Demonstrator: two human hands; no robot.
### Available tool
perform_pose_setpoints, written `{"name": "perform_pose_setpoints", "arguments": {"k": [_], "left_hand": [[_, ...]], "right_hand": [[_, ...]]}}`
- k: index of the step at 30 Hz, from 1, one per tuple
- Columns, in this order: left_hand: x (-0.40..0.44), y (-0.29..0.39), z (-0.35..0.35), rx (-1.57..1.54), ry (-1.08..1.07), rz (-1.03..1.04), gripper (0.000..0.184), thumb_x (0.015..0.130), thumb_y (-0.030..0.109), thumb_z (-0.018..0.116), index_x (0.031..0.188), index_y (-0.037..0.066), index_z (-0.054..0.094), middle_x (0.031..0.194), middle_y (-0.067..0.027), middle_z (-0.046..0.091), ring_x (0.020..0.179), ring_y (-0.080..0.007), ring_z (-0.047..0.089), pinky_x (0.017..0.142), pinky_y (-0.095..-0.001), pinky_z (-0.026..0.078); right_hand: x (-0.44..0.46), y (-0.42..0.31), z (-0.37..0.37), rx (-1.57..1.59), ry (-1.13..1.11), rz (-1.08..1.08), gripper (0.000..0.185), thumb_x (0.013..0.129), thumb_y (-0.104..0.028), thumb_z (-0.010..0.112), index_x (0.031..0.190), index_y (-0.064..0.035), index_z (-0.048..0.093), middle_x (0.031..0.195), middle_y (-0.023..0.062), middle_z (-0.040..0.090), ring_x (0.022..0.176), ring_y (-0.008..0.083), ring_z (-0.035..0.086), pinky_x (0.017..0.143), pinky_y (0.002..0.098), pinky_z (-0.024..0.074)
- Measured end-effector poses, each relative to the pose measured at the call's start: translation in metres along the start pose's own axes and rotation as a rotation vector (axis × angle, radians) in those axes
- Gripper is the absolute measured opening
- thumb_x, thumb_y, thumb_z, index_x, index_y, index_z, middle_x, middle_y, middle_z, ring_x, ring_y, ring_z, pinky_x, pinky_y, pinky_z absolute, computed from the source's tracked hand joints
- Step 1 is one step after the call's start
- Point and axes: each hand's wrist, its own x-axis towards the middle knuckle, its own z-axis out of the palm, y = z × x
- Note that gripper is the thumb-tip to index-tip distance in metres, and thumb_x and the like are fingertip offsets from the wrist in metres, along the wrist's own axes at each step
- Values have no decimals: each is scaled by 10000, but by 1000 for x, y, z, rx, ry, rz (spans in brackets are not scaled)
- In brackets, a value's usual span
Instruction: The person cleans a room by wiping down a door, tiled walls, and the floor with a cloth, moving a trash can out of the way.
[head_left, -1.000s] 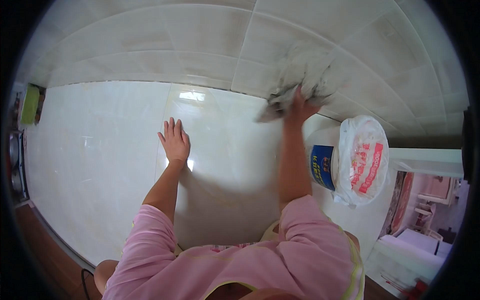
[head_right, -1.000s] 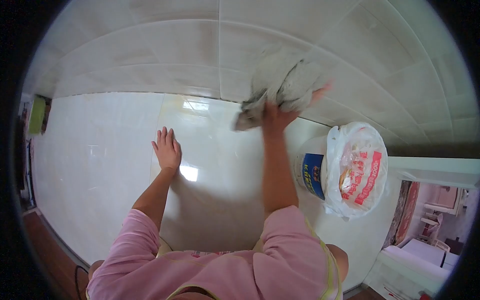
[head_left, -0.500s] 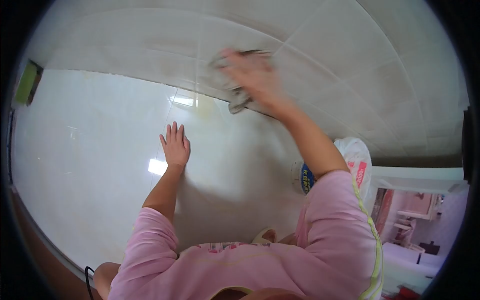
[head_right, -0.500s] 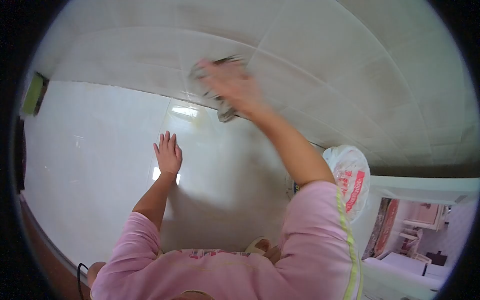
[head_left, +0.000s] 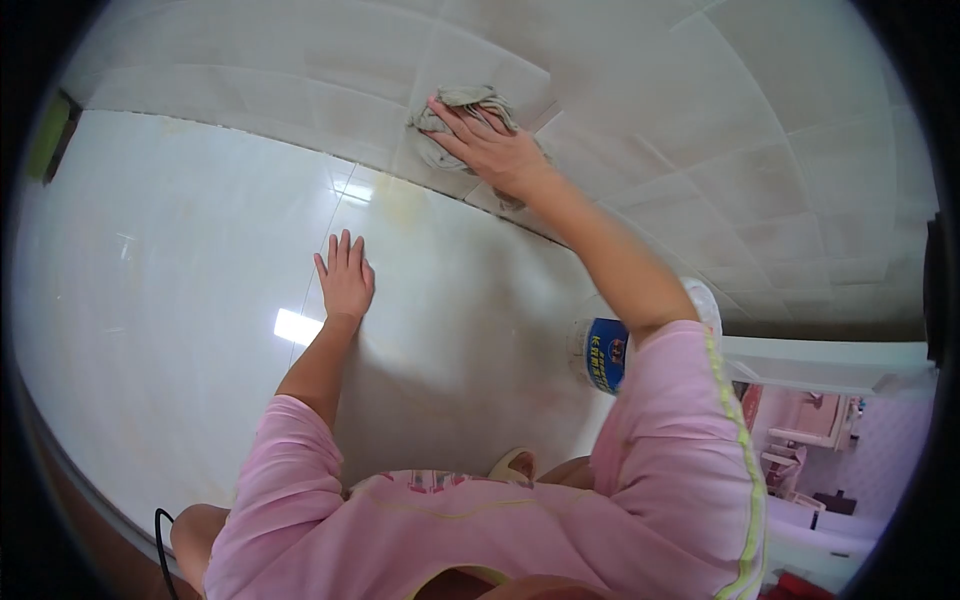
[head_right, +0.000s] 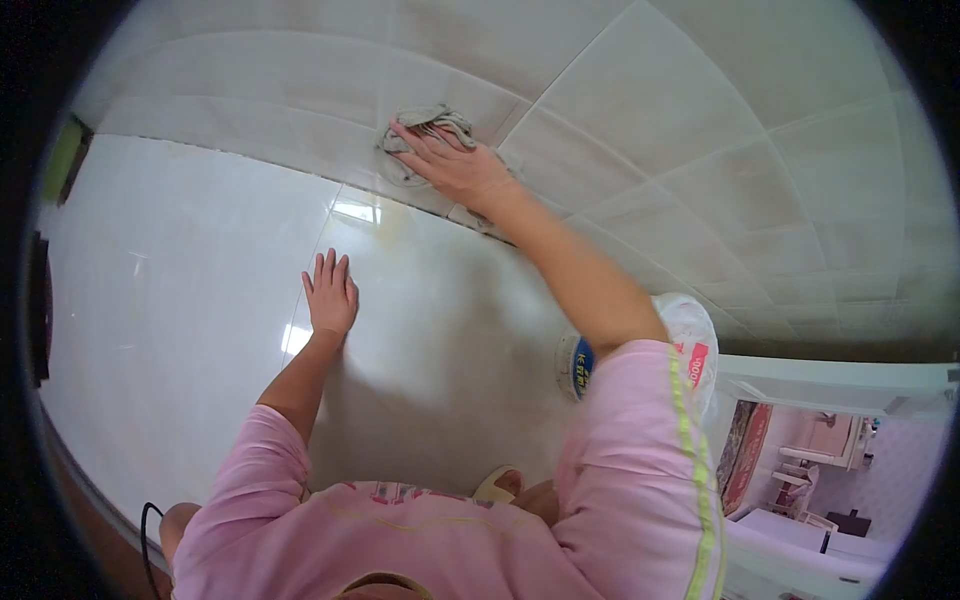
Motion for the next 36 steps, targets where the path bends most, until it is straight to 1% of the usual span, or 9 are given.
{"name": "perform_pose_setpoints", "arguments": {"k": [2,6,8,10,18,23,26,31,36], "left_hand": [[1,-3,1,-18,26,7,419,839,162,422,1254,104,405,1372,-101,307,1300,-292,226,1028,-559,149],[1,1,2,22,30,-20,402,838,168,447,1235,105,434,1364,-95,326,1300,-279,232,1029,-559,153],[-2,2,6,27,21,-28,401,846,171,439,1241,103,423,1361,-100,328,1301,-283,229,1030,-560,150],[1,2,4,39,24,-33,403,850,178,434,1247,105,416,1365,-99,324,1300,-285,229,1031,-558,151],[-4,-9,7,-61,-2,6,400,844,186,426,1235,101,434,1373,-91,321,1301,-274,231,1043,-525,156],[-1,-5,5,-21,30,-16,422,823,181,449,1235,92,431,1375,-97,316,1302,-274,229,1042,-527,160],[-3,3,-6,40,21,-24,424,823,177,450,1236,87,428,1374,-103,313,1303,-277,226,1045,-527,151],[-9,2,-6,1,52,-6,411,819,160,451,1223,85,437,1362,-107,326,1293,-291,243,1035,-538,168],[-1,-7,7,-86,39,-18,411,813,149,462,1219,86,440,1361,-104,329,1293,-281,245,1040,-525,169]], "right_hand": [[-8,24,-20,125,-138,10,420,740,-87,536,1132,-238,544,1381,-44,332,1227,137,370,968,326,348],[3,79,-126,-161,135,327,399,761,-125,538,1098,-334,575,1415,-16,276,1245,222,355,1029,558,120],[15,61,-137,-404,162,460,236,780,-77,486,991,-141,569,1307,118,390,1148,291,410,985,485,222],[10,56,-94,-160,354,609,432,759,-141,536,1111,-391,558,1422,1,261,1262,213,329,1011,603,52],[30,-3,-12,60,-5,96,239,772,-144,496,992,-225,539,1374,-36,336,1206,105,393,1069,414,172],[11,62,-115,16,175,451,125,776,-189,544,886,-235,579,1421,63,254,1295,362,223,983,644,52],[8,49,-116,-165,210,570,110,797,-211,545,898,-243,575,1440,95,195,1292,409,189,975,657,29],[11,-5,-33,19,-49,314,76,806,-196,486,882,-193,485,1407,57,268,1219,187,380,1044,544,118],[45,13,-24,-6,-142,-53,196,785,-152,493,979,-132,485,1261,86,444,1110,218,466,1036,411,262]]}}
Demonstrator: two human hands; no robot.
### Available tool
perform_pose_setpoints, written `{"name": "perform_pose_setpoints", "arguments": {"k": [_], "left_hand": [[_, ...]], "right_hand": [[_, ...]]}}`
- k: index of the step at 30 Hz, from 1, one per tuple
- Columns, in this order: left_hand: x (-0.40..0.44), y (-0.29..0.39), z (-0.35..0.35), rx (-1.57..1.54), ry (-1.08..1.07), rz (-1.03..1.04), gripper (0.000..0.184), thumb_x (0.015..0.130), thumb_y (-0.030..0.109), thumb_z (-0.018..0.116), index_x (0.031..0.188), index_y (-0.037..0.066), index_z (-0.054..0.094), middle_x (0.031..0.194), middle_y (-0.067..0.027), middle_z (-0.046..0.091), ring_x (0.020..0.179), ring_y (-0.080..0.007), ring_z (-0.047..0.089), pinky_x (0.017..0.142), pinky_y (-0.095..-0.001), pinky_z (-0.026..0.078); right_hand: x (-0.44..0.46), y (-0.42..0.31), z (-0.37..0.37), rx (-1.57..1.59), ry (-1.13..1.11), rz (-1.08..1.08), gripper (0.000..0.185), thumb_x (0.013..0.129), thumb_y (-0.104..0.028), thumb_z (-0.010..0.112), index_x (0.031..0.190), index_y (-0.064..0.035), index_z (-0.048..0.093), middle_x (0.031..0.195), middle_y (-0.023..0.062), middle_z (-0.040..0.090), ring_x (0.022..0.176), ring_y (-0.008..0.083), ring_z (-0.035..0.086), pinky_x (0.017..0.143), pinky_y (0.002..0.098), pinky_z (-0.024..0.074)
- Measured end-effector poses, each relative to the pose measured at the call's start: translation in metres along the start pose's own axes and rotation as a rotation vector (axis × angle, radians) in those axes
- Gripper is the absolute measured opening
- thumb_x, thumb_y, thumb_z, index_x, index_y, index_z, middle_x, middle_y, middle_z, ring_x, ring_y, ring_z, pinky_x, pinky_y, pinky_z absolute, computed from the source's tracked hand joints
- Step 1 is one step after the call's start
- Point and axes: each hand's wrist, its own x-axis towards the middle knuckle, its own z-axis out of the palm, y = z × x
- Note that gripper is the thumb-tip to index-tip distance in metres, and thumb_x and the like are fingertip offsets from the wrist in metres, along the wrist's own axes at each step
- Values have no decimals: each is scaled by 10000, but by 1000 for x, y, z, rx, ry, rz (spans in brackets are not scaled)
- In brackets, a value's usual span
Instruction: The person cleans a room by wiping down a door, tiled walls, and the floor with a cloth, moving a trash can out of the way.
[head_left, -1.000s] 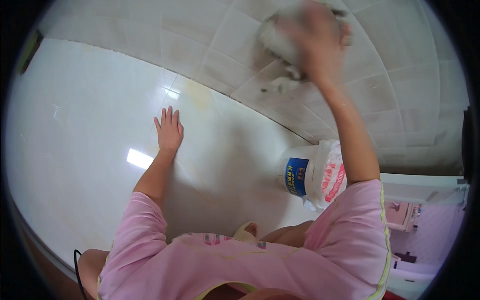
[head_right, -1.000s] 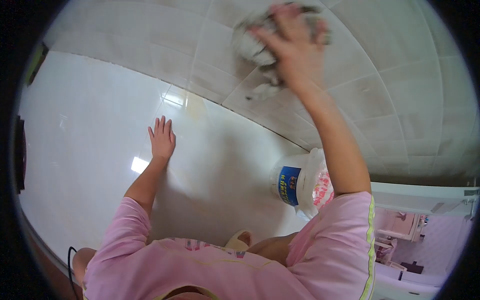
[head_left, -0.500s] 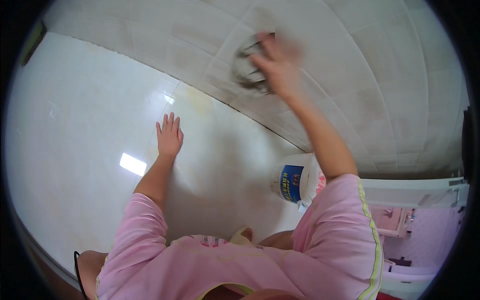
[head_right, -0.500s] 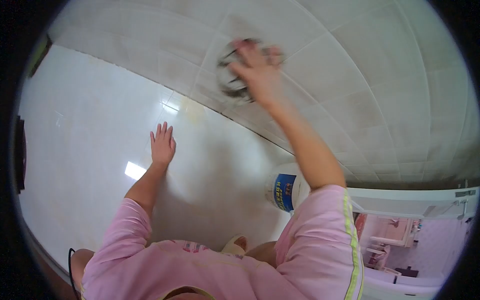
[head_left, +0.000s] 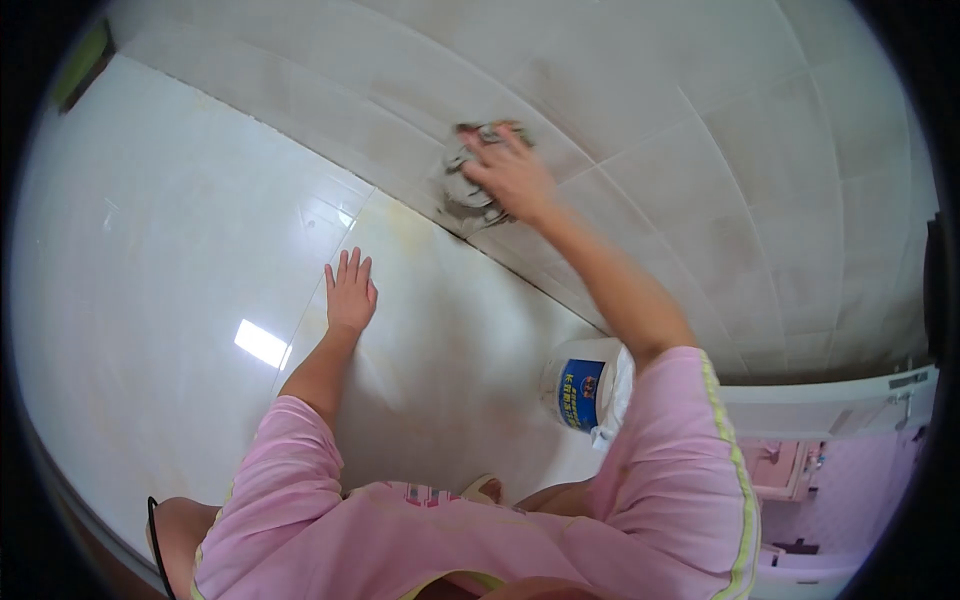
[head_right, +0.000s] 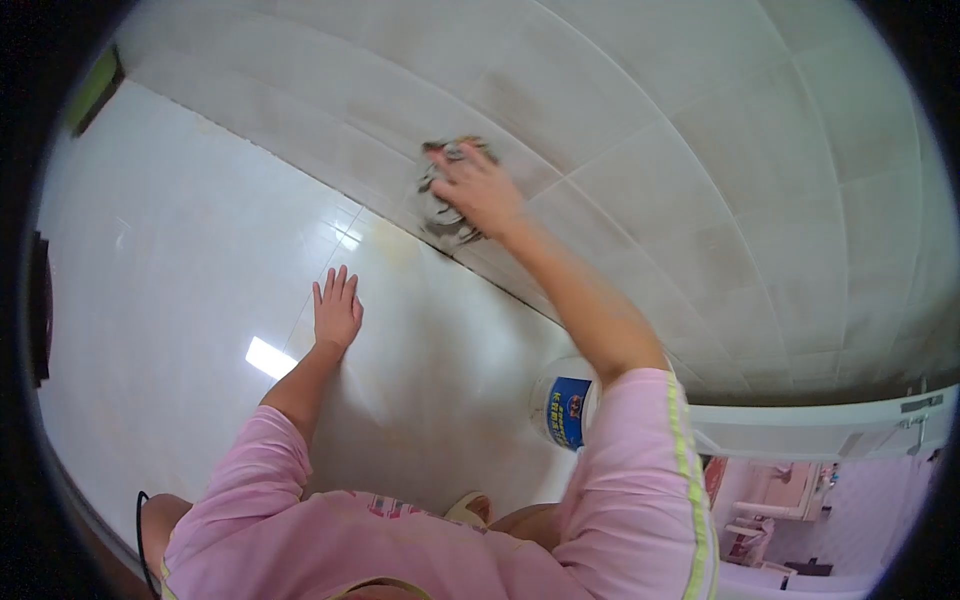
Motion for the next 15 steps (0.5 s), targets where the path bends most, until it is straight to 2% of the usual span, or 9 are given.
{"name": "perform_pose_setpoints", "arguments": {"k": [2,3,4,5,7,9,10,12,15], "left_hand": [[1,-1,2,17,20,2,411,813,148,461,1218,86,440,1364,-102,324,1294,-279,242,1042,-524,164],[-1,0,0,25,24,4,410,813,147,461,1218,86,440,1366,-101,321,1295,-278,241,1043,-523,161],[-2,2,-4,30,-5,-8,420,813,156,463,1226,85,434,1371,-102,313,1299,-278,232,1045,-524,153],[-2,4,-10,36,-29,-17,430,814,165,466,1234,83,427,1376,-104,305,1302,-278,223,1047,-526,145],[-2,4,-9,37,-22,-15,449,812,172,472,1247,81,413,1385,-104,289,1310,-276,206,1048,-529,131],[-3,13,-18,36,-16,-25,424,813,158,465,1229,85,429,1373,-103,309,1302,-277,226,1045,-530,141],[-3,13,-23,44,-10,-22,412,813,151,461,1220,88,437,1367,-102,319,1298,-278,236,1044,-530,146],[-3,11,-18,14,-10,-9,410,814,153,461,1219,91,439,1365,-102,322,1298,-278,236,1043,-528,150],[-1,3,-15,-26,-13,-4,406,814,155,462,1216,95,442,1362,-102,328,1296,-279,240,1042,-526,158]], "right_hand": [[16,29,-53,-175,-28,111,221,781,-140,503,999,-123,532,1195,139,494,1097,299,469,1018,463,270],[26,50,-85,-147,285,134,199,783,-116,498,973,-113,557,1200,147,492,1129,304,452,1016,494,247],[34,79,-113,-219,390,178,190,783,-107,503,958,-118,577,1216,145,481,1155,313,435,1022,515,210],[43,100,-135,-267,596,254,212,771,-112,517,972,-136,581,1231,146,468,1171,315,423,1029,523,181],[66,98,-161,-392,734,383,188,788,-128,500,946,-87,594,1156,163,503,1070,319,447,940,505,263],[72,86,-152,-352,661,422,182,778,-137,503,944,-98,567,1165,158,501,1068,319,460,961,502,253],[71,73,-128,-248,528,395,196,760,-138,514,955,-134,534,1213,145,483,1118,318,461,1028,508,202],[79,36,-76,-148,305,42,182,794,-126,491,975,-110,506,1179,151,513,1086,279,488,1014,463,250],[97,16,-27,-109,290,-118,130,772,-117,501,902,-116,491,1125,149,544,1046,265,513,1032,443,237]]}}
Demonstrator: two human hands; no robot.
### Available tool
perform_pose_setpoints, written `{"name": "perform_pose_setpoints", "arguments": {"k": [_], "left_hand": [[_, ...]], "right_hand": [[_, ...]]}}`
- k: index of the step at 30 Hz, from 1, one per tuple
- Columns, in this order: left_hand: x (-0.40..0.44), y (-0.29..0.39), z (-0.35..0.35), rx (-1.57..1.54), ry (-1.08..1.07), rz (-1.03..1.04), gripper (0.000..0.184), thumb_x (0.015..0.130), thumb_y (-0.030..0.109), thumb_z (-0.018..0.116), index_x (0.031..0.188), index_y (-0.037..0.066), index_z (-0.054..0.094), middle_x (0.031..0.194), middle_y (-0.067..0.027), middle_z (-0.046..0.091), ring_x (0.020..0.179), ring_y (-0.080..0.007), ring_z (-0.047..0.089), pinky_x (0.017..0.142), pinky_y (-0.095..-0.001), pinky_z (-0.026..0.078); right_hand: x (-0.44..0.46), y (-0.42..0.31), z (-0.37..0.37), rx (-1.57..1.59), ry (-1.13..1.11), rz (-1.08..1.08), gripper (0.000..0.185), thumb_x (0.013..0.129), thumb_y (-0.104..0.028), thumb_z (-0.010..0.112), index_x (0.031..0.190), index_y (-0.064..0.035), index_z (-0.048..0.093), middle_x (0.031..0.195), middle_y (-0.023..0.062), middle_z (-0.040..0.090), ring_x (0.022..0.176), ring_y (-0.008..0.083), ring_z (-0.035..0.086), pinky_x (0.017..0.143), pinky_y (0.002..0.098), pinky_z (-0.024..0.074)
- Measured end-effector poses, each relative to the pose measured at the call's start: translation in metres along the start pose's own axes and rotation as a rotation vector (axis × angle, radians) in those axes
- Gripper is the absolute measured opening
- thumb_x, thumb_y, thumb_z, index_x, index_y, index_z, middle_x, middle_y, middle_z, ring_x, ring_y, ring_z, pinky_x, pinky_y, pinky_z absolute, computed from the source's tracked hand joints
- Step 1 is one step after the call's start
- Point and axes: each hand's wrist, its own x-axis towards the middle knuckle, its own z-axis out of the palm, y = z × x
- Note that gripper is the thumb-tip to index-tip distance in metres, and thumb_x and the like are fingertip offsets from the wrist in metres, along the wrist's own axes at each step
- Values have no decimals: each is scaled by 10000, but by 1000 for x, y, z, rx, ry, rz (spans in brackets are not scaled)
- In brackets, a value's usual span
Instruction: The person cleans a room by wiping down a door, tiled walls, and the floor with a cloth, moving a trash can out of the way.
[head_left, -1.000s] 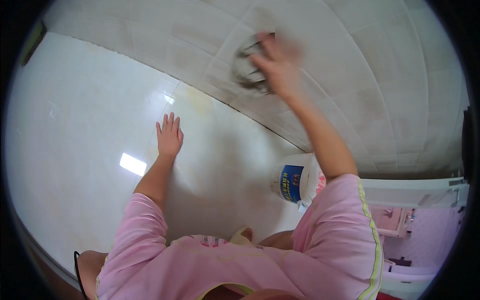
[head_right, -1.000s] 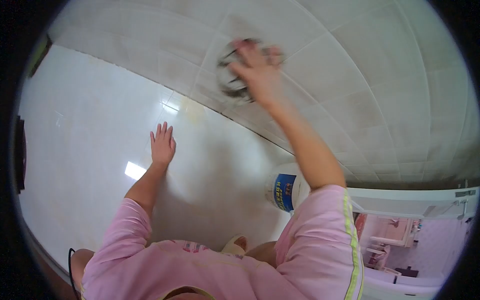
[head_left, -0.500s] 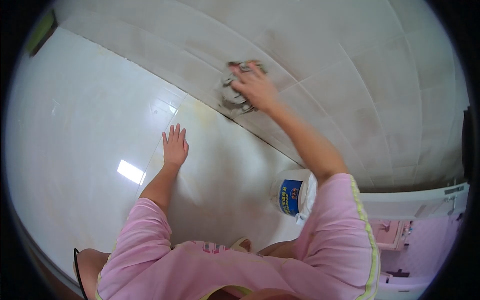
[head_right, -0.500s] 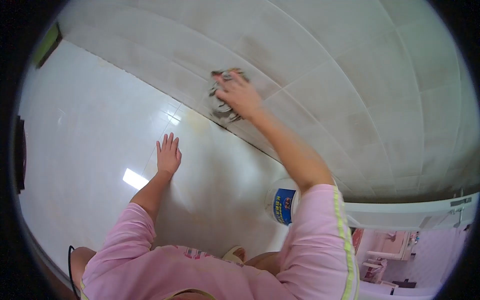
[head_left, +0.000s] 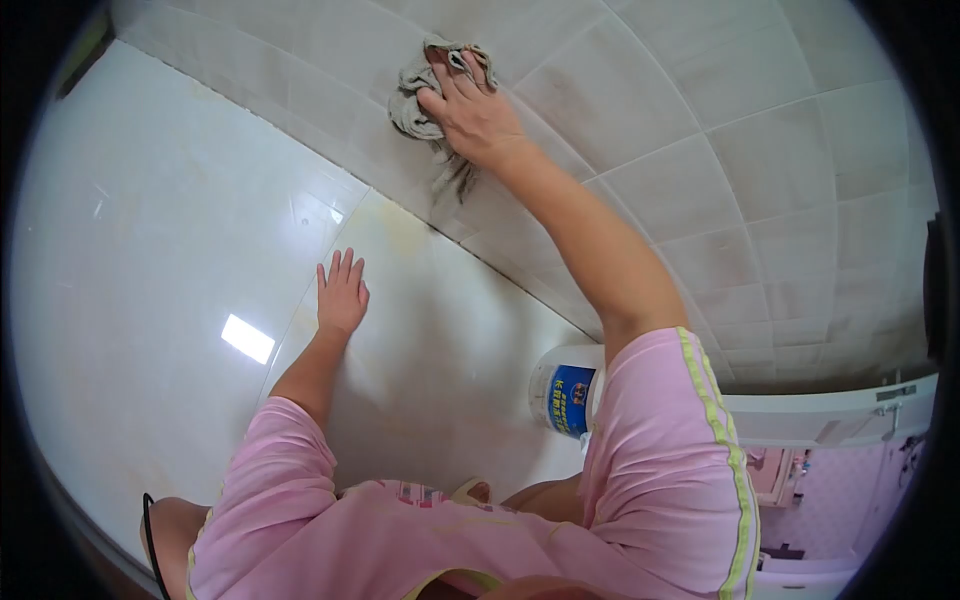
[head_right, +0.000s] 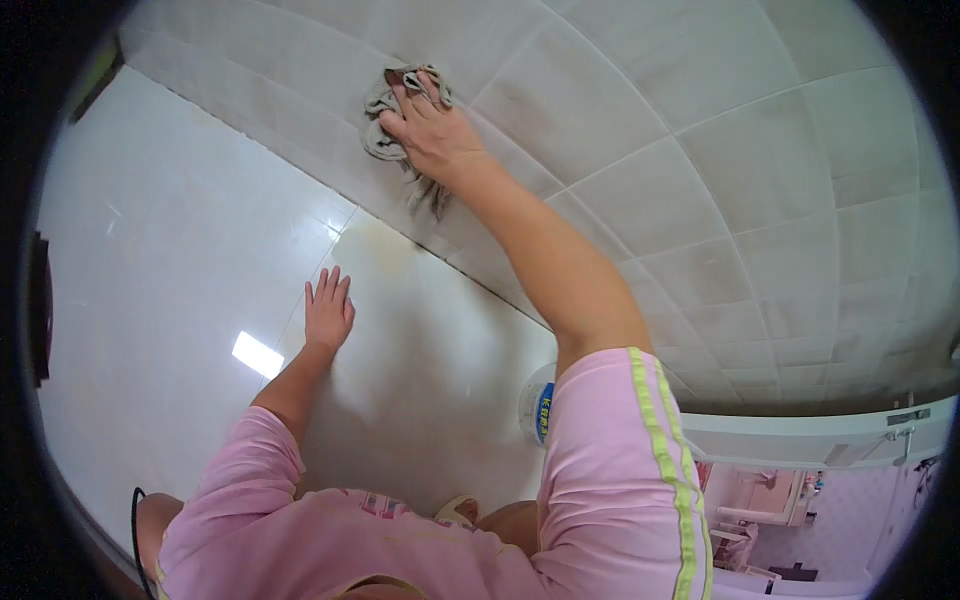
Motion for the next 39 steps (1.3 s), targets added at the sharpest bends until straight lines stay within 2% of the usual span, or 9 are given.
{"name": "perform_pose_setpoints", "arguments": {"k": [8,11,15,16,20,27,31,34,39], "left_hand": [[-1,0,6,43,24,3,411,820,153,460,1224,87,430,1361,-107,327,1293,-280,242,1042,-523,162],[-1,3,5,57,18,-1,412,820,150,458,1225,84,429,1362,-111,326,1294,-281,241,1043,-524,159],[-1,-2,3,28,2,5,415,807,160,477,1214,83,446,1360,-109,332,1296,-277,240,1048,-521,150],[0,-3,3,3,-1,7,418,802,164,486,1211,82,451,1360,-107,334,1297,-274,239,1050,-520,148],[0,-3,6,-19,24,4,410,805,158,475,1206,78,454,1361,-103,336,1294,-277,246,1053,-512,150],[-5,6,-1,77,28,1,434,809,157,473,1234,75,432,1372,-116,312,1304,-289,224,1046,-537,134],[-3,16,-5,85,-5,-13,449,799,155,483,1238,75,425,1373,-122,306,1304,-298,220,1040,-550,134],[-7,12,-5,69,6,8,427,799,152,472,1217,71,441,1364,-127,316,1296,-303,234,1034,-550,149],[-1,1,5,22,42,10,429,789,161,489,1208,79,442,1358,-110,332,1292,-278,251,1041,-537,149]], "right_hand": [[-22,52,-102,-50,4,153,146,771,-119,472,910,-122,516,1154,158,532,1039,299,519,1035,428,253],[-20,29,-69,-30,76,215,141,752,-95,483,884,-120,526,1116,162,547,1013,308,530,1029,433,260],[-4,-23,-5,193,-344,101,132,776,-104,451,894,-119,510,1098,128,539,1161,309,421,876,372,417],[-8,-25,15,169,-138,5,124,790,-121,445,894,-122,510,1038,101,556,1162,301,424,863,375,424],[-30,23,-60,290,-309,104,118,794,-111,448,884,-138,520,1121,83,555,1127,296,458,997,403,310],[-136,151,-228,-385,292,512,367,846,-201,460,1163,-16,444,1374,199,299,1277,356,264,1023,467,187],[-104,110,-153,-277,602,510,329,807,-168,522,1081,13,503,1274,214,416,1228,387,325,1018,467,216],[-63,46,-93,-181,152,408,106,810,-148,460,899,-159,515,1255,162,450,1139,269,444,1045,485,182],[-36,-4,-12,67,-80,160,110,800,-146,459,897,-163,509,1208,116,498,1088,252,473,1064,437,200]]}}
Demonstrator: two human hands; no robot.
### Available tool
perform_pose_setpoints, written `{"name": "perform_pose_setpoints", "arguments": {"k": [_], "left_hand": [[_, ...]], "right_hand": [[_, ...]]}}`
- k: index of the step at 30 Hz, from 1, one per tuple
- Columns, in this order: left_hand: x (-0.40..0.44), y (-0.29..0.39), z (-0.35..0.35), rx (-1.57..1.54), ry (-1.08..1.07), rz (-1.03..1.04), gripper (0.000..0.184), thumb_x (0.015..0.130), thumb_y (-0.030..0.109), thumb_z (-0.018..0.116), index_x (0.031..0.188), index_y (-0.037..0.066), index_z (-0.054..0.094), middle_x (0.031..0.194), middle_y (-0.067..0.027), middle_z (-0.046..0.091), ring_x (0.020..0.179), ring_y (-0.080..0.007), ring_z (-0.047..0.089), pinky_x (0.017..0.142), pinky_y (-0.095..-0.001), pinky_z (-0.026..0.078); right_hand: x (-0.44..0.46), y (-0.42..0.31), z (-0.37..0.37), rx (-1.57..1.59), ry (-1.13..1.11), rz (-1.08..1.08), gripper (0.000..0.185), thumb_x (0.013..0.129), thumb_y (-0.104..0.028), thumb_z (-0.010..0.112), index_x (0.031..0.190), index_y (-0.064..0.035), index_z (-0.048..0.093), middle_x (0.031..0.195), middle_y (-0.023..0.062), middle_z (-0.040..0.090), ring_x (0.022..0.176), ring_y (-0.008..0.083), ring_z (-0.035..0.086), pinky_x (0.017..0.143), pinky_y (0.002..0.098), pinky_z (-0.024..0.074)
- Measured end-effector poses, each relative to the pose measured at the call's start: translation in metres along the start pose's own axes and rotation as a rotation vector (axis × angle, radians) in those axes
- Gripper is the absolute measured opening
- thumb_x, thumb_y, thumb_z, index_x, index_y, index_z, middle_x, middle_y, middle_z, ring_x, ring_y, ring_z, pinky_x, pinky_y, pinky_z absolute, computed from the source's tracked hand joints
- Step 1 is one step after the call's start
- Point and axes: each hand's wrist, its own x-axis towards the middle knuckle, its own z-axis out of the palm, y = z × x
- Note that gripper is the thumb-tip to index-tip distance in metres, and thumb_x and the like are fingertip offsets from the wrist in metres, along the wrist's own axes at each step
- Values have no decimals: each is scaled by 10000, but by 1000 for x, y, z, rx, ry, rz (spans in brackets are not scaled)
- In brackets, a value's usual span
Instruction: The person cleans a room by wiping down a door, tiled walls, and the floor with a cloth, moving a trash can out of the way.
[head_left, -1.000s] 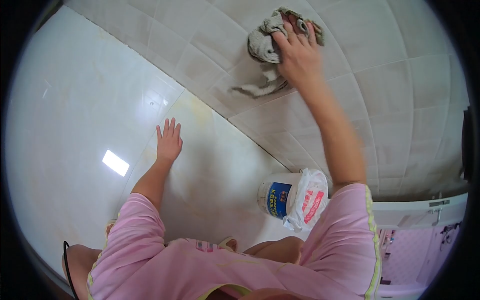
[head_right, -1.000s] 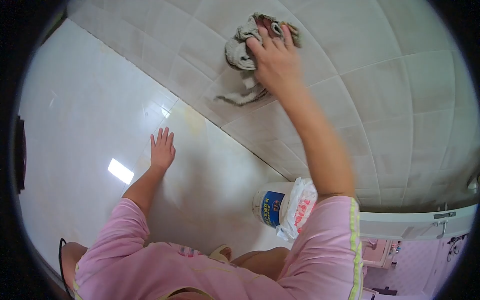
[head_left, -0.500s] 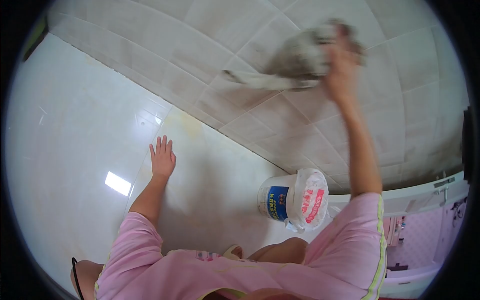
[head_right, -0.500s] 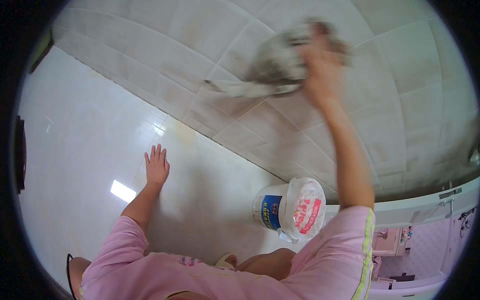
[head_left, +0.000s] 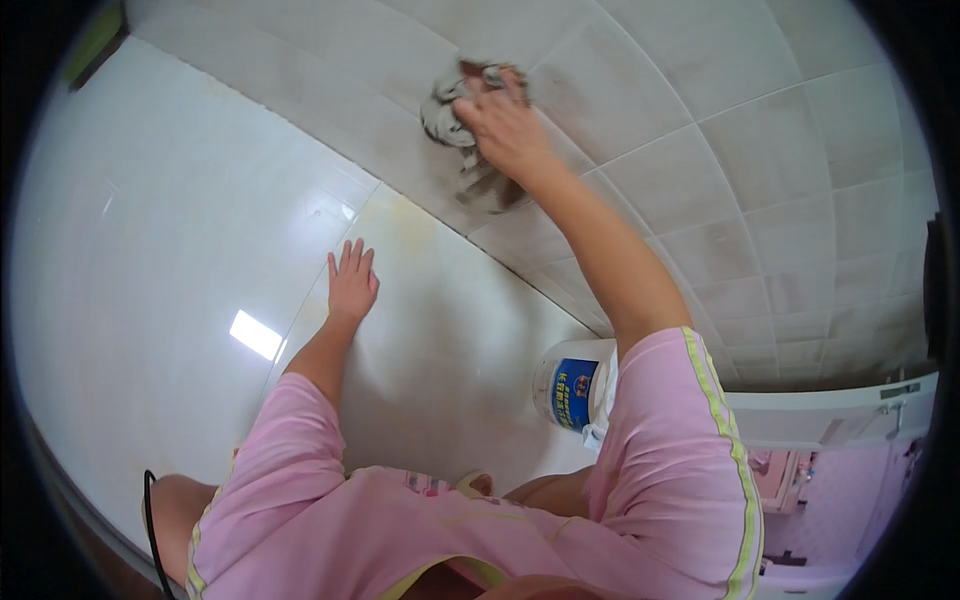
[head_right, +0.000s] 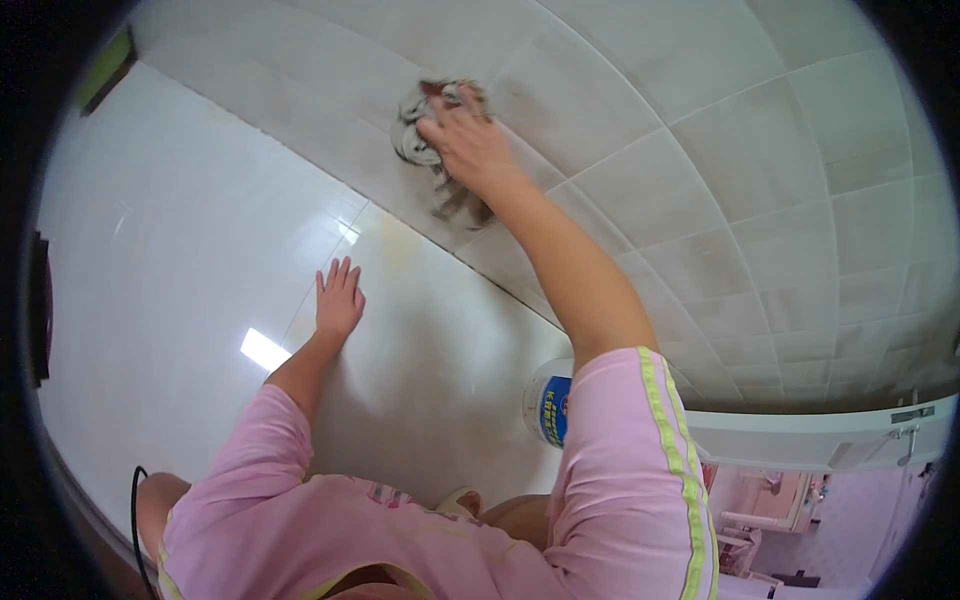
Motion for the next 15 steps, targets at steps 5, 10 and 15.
{"name": "perform_pose_setpoints", "arguments": {"k": [5,10,15], "left_hand": [[12,-8,9,-303,-27,-78,417,783,90,505,1196,77,447,1376,-123,306,1297,-280,243,1040,-533,149],[29,-3,-18,-460,158,-179,361,817,114,486,1174,78,454,1397,-132,263,1296,-305,239,1025,-544,165],[31,25,-14,-538,186,-130,355,813,109,486,1166,86,460,1382,-129,291,1285,-308,261,1012,-563,175]], "right_hand": [[7,21,-29,127,-416,-154,158,824,-170,442,961,-139,514,1246,113,474,1102,254,471,1058,454,190],[-100,97,-127,-221,-57,160,298,807,-99,464,1084,-110,575,1287,161,437,1208,326,378,1026,518,157],[-89,50,-94,-185,96,377,132,805,-142,464,908,-152,546,1389,197,270,1265,400,260,1014,589,63]]}}
